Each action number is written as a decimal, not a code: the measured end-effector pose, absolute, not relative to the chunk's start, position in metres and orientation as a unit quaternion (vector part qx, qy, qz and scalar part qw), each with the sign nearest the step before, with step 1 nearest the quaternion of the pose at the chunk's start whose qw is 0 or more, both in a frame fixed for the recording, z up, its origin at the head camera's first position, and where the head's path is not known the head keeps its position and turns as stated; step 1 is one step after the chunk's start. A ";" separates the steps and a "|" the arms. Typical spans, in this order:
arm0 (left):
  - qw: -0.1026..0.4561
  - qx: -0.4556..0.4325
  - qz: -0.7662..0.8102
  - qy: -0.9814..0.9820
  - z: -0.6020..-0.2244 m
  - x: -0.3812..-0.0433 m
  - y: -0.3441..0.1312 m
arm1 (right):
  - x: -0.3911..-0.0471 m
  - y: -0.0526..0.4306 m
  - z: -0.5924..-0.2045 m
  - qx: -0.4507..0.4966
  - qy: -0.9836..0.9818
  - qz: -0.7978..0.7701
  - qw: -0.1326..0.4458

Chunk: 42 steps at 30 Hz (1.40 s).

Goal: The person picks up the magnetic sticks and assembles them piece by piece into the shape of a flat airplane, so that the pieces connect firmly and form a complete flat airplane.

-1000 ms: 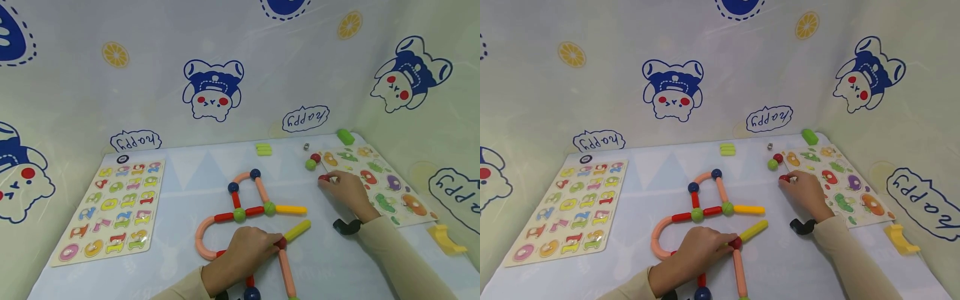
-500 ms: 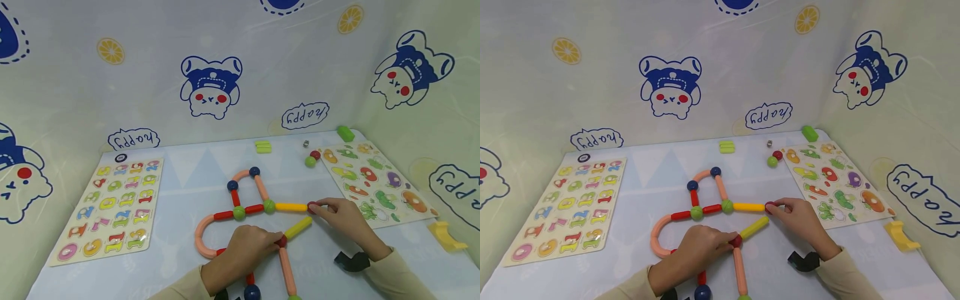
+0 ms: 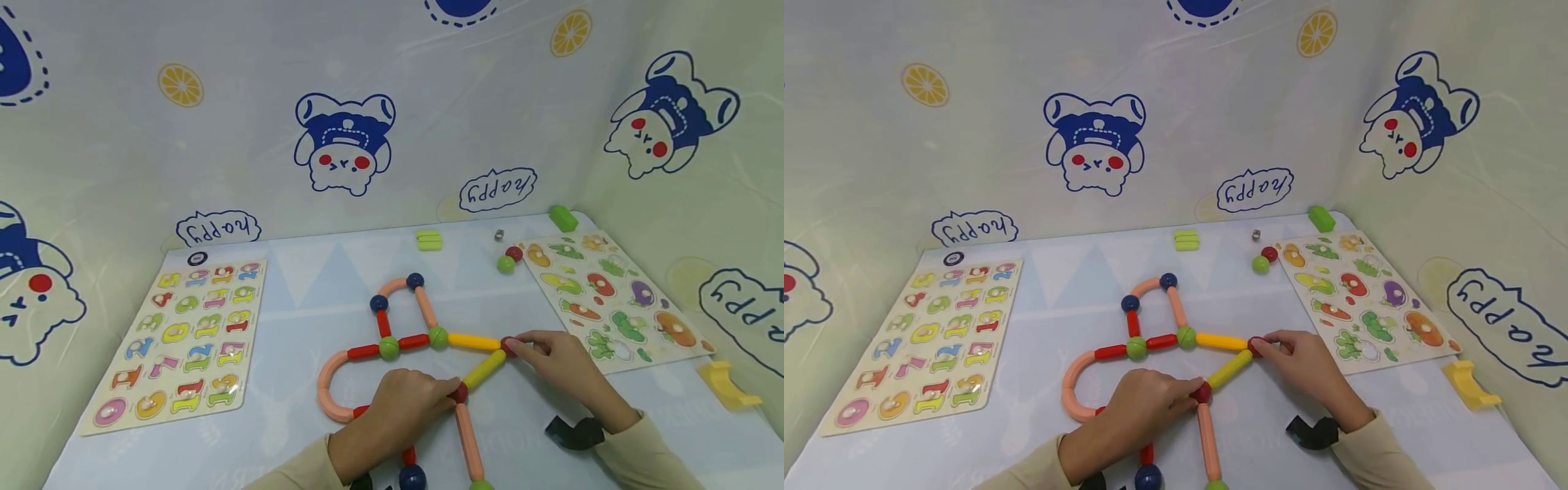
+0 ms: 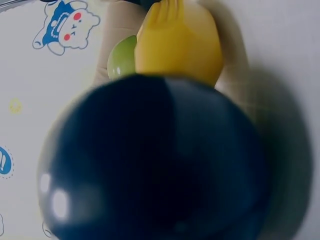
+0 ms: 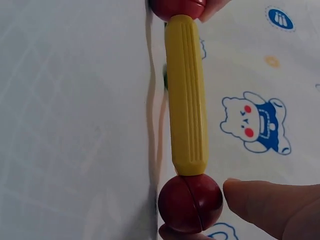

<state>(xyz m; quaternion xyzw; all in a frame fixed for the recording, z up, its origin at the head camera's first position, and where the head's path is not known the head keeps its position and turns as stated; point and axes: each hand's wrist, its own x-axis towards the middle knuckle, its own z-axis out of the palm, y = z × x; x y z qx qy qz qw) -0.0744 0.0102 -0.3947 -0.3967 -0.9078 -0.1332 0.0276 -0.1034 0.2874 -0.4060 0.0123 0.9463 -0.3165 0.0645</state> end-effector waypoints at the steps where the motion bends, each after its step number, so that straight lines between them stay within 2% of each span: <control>1: 0.027 -0.396 -0.134 -0.908 -0.395 -0.074 0.010 | -0.103 0.287 -0.406 0.012 0.946 -0.316 0.066; 15: 0.019 -0.380 -0.132 -0.915 -0.396 -0.076 0.008 | -0.108 0.284 -0.405 0.002 0.948 -0.312 0.063; 23: 0.018 -0.380 -0.153 -0.912 -0.394 -0.079 0.004 | -0.129 0.290 -0.387 -0.062 0.957 -0.282 0.010; 28: 0.012 -0.379 -0.160 -0.912 -0.396 -0.079 0.003 | -0.169 0.284 -0.369 -0.109 0.955 -0.275 0.004; 32: 0.015 -0.379 -0.169 -0.910 -0.397 -0.078 0.003 | -0.216 0.266 -0.362 -0.159 0.954 -0.250 0.036; 36: 0.012 -0.380 -0.173 -0.909 -0.398 -0.078 0.003 | -0.266 0.237 -0.362 -0.198 0.957 -0.201 0.066; 42: 0.002 -0.384 -0.193 -0.903 -0.401 -0.078 0.008 | -0.324 0.207 -0.372 -0.203 0.966 -0.147 0.066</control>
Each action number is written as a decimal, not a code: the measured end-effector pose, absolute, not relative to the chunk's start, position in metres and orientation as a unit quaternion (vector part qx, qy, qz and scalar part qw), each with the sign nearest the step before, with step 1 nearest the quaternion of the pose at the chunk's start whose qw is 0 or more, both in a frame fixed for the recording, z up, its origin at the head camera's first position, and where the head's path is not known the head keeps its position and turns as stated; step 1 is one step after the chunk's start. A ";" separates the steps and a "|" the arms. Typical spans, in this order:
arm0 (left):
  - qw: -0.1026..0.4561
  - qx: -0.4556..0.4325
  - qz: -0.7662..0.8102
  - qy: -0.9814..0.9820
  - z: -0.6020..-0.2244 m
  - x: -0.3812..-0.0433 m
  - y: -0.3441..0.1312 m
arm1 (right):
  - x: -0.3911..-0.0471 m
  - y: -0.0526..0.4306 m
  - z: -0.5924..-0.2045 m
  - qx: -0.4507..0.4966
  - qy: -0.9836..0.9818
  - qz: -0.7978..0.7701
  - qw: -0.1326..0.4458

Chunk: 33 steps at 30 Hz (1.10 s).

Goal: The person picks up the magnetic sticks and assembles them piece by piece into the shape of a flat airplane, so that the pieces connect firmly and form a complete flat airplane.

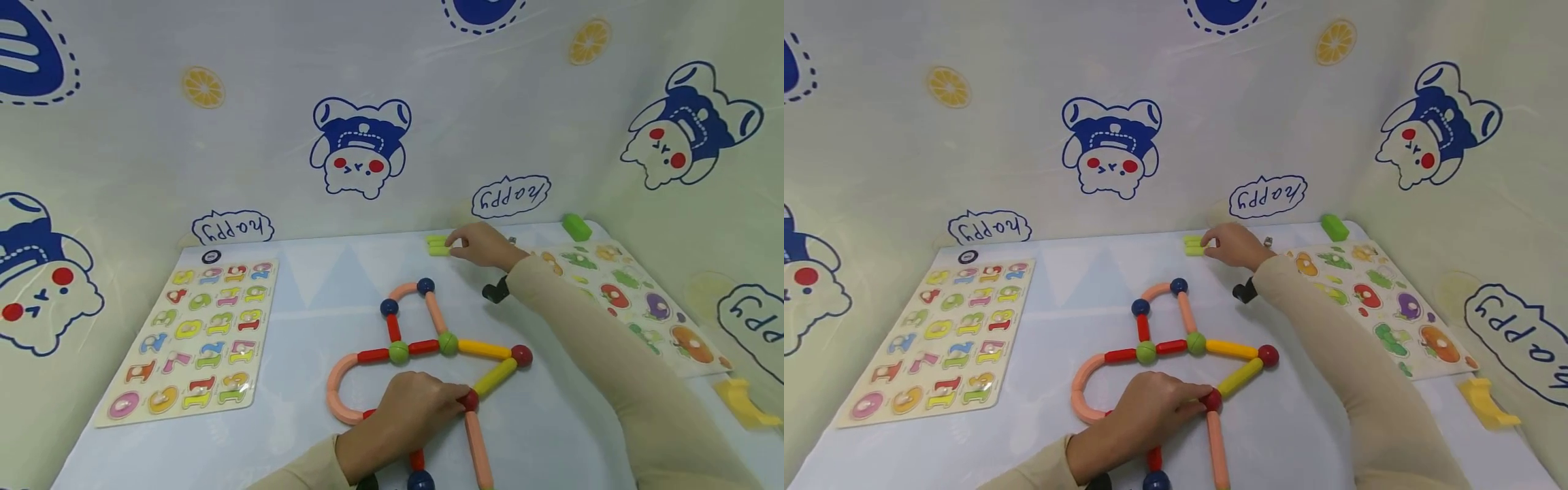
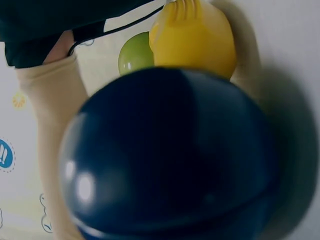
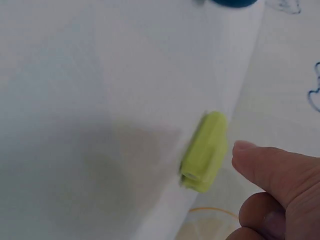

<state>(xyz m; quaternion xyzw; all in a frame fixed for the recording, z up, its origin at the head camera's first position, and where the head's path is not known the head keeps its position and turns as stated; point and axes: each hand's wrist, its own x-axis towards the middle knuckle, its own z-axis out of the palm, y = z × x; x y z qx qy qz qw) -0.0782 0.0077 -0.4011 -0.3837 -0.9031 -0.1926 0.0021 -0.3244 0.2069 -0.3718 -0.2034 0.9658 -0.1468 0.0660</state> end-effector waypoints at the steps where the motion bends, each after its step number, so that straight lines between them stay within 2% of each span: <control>1: -0.001 -0.384 -0.197 -0.902 -0.401 -0.078 0.009 | -0.330 0.205 -0.373 -0.200 0.968 -0.139 0.069; 6: -0.008 -0.386 -0.207 -0.899 -0.400 -0.077 0.013 | -0.342 0.201 -0.375 -0.183 0.970 -0.125 0.095; 15: -0.027 -0.376 -0.220 -0.900 -0.401 -0.075 0.009 | -0.331 0.213 -0.381 -0.168 0.971 -0.109 0.134; 26: -0.039 -0.362 -0.244 -0.899 -0.403 -0.078 0.005 | -0.325 0.218 -0.392 -0.184 0.969 -0.119 0.114; 33: -0.059 -0.351 -0.289 -0.889 -0.403 -0.084 0.005 | -0.286 0.241 -0.372 -0.179 0.968 -0.148 0.089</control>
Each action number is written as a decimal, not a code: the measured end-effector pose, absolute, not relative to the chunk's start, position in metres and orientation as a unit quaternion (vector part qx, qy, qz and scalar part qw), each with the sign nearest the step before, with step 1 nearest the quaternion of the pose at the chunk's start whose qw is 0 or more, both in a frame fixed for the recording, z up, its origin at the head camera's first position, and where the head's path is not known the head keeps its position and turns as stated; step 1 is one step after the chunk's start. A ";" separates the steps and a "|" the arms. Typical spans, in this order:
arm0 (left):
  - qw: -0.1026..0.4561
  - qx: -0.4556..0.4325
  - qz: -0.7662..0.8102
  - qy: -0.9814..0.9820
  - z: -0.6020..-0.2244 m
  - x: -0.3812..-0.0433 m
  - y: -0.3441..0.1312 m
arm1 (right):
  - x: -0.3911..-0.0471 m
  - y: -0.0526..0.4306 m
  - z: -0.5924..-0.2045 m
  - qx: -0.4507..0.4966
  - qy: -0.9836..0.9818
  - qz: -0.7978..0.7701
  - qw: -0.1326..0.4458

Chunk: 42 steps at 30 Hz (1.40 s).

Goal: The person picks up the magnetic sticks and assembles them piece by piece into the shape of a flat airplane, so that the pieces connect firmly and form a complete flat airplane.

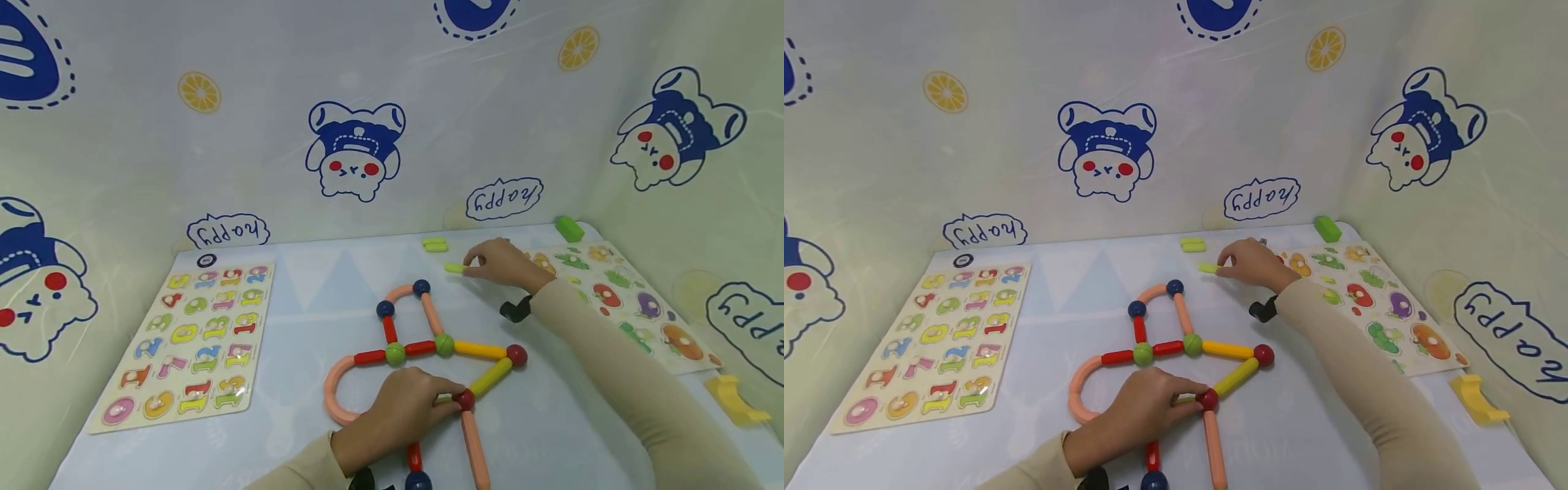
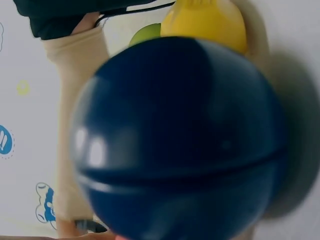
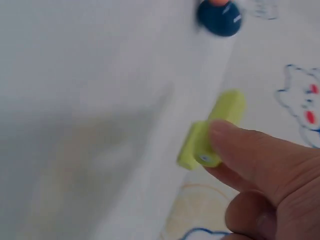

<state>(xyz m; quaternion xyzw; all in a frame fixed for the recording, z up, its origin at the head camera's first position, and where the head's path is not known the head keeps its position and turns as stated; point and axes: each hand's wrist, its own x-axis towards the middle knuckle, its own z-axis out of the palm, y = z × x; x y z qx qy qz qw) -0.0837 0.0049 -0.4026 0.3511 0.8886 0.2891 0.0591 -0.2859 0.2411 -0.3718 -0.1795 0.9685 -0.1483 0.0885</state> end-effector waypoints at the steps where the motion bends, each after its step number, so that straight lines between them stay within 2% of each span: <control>1: 0.057 0.353 0.287 0.889 -0.402 -0.084 0.005 | -0.276 0.247 -0.370 -0.179 0.968 -0.154 0.089; 7: 0.041 0.360 0.280 0.889 -0.404 -0.084 0.004 | -0.214 0.291 -0.369 -0.193 0.959 -0.184 0.094; 14: 0.036 0.362 0.283 0.888 -0.404 -0.083 0.005 | -0.144 0.336 -0.381 -0.171 0.969 -0.177 0.031; 19: 0.036 0.361 0.285 0.887 -0.403 -0.083 0.005 | -0.115 0.349 -0.383 -0.161 0.976 -0.148 0.013; 29: 0.038 0.359 0.275 0.891 -0.401 -0.083 0.005 | -0.099 0.339 -0.380 -0.154 0.978 -0.136 0.025; 38: 0.038 0.361 0.274 0.891 -0.401 -0.082 0.005 | -0.102 0.340 -0.379 -0.166 0.977 -0.137 0.011; 42: 0.040 0.359 0.272 0.892 -0.403 -0.083 0.006 | -0.117 0.335 -0.369 -0.181 0.973 -0.143 0.006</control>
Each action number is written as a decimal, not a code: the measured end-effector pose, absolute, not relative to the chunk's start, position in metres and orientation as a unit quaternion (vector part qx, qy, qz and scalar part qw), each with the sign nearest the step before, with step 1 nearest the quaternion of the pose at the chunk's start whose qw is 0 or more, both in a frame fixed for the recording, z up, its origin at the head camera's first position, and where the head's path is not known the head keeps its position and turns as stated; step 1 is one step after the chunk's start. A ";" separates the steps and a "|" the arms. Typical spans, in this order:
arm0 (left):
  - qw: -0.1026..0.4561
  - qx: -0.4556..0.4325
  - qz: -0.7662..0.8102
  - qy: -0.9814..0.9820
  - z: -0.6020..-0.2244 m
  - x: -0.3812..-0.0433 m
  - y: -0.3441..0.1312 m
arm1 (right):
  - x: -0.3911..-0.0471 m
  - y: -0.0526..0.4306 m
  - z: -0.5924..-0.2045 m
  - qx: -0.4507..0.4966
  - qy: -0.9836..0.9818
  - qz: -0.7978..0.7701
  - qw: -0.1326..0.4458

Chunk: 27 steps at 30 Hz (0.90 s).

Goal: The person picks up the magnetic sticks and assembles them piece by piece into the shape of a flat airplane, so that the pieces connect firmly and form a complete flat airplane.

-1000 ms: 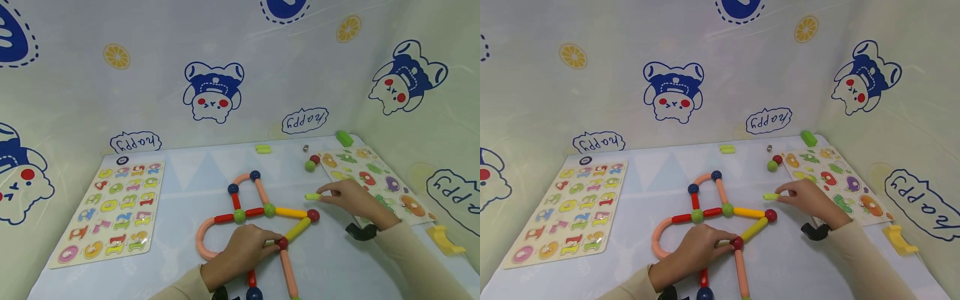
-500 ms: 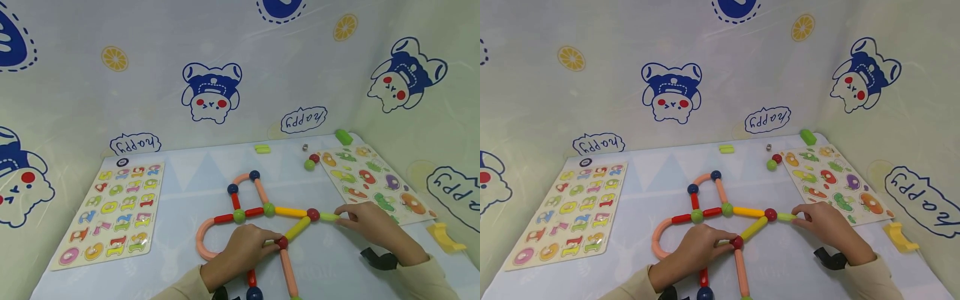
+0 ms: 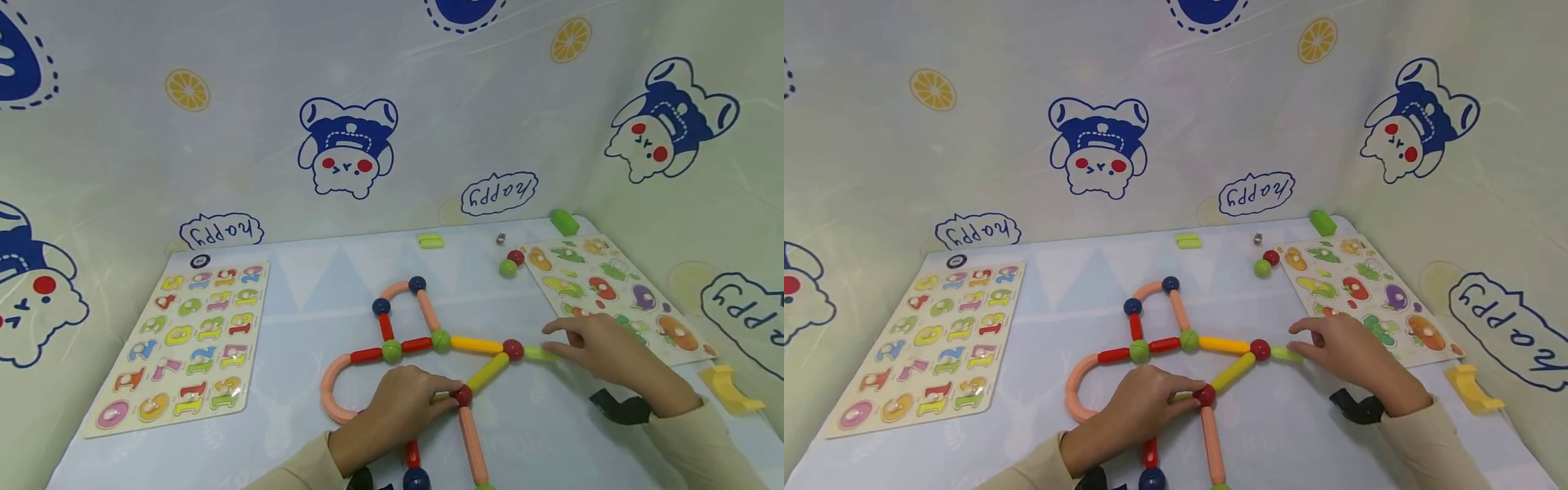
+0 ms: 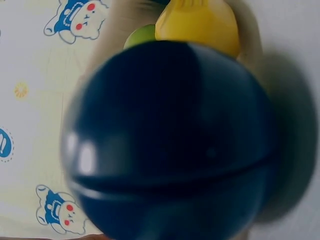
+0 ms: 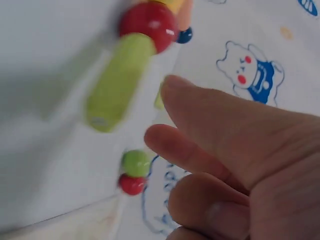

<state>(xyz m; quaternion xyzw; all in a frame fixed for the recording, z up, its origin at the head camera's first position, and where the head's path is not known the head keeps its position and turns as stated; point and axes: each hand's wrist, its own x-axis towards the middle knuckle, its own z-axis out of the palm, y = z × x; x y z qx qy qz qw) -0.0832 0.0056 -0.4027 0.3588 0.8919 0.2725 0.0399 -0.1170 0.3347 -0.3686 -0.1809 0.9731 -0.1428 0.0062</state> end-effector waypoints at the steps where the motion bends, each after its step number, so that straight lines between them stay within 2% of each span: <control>1: 0.041 0.357 0.273 0.892 -0.403 -0.084 0.005 | -0.124 0.332 -0.366 -0.184 0.972 -0.148 0.010; 6: 0.044 0.359 0.278 0.890 -0.405 -0.085 0.005 | -0.173 0.313 -0.355 -0.203 0.962 -0.178 0.032; 12: 0.048 0.359 0.283 0.888 -0.405 -0.086 0.005 | -0.247 0.272 -0.345 -0.246 0.950 -0.183 0.054; 18: 0.056 0.352 0.286 0.889 -0.402 -0.086 0.003 | -0.318 0.219 -0.349 -0.224 0.959 -0.159 0.068; 22: 0.062 0.354 0.285 0.889 -0.402 -0.085 0.005 | -0.348 0.203 -0.366 -0.207 0.967 -0.125 0.079; 27: 0.057 0.356 0.282 0.889 -0.404 -0.084 0.005 | -0.365 0.197 -0.379 -0.191 0.971 -0.115 0.085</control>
